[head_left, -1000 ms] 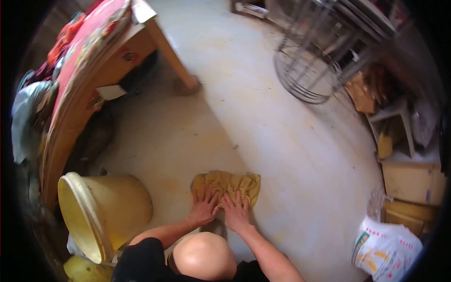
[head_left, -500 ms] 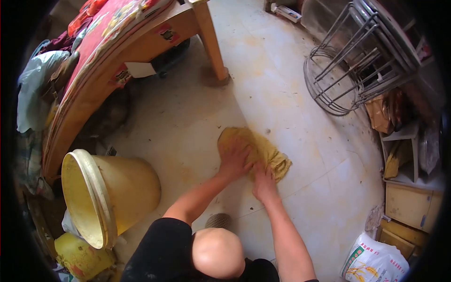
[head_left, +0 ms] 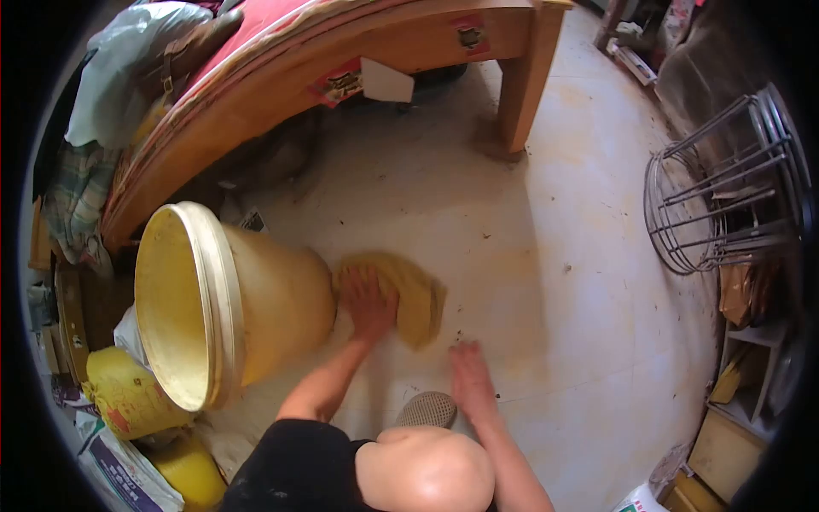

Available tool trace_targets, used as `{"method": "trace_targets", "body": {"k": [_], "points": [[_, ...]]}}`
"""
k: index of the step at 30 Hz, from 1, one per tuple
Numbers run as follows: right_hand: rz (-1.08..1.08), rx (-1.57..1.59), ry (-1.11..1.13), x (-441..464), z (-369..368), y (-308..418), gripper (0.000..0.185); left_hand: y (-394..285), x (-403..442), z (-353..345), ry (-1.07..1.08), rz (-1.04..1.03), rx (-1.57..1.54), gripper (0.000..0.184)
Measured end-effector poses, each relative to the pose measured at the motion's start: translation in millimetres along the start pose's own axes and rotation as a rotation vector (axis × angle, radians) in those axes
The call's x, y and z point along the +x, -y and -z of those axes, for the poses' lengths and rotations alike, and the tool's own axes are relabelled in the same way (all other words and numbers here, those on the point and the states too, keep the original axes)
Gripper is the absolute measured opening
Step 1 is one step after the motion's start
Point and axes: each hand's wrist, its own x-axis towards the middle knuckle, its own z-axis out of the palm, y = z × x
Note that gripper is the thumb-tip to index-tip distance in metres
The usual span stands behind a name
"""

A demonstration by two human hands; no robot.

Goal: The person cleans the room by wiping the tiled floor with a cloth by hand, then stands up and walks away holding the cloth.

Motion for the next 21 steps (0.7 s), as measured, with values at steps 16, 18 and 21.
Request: {"method": "trace_targets", "body": {"k": [16,18,21], "points": [[-0.292,-0.200,0.045,-16.4,43.4,-55.5,0.070,-169.2,90.0,-13.8,0.265,-0.801,-0.060,0.059],[-0.274,-0.212,0.065,-17.2,47.2,-59.1,0.070,-163.4,92.4,-24.6,0.223,-0.884,-0.070,0.057],[-0.284,-0.229,0.105,-15.6,57.1,-55.4,0.069,-161.7,144.4,-17.0,0.145,-0.706,0.007,0.057]]}}
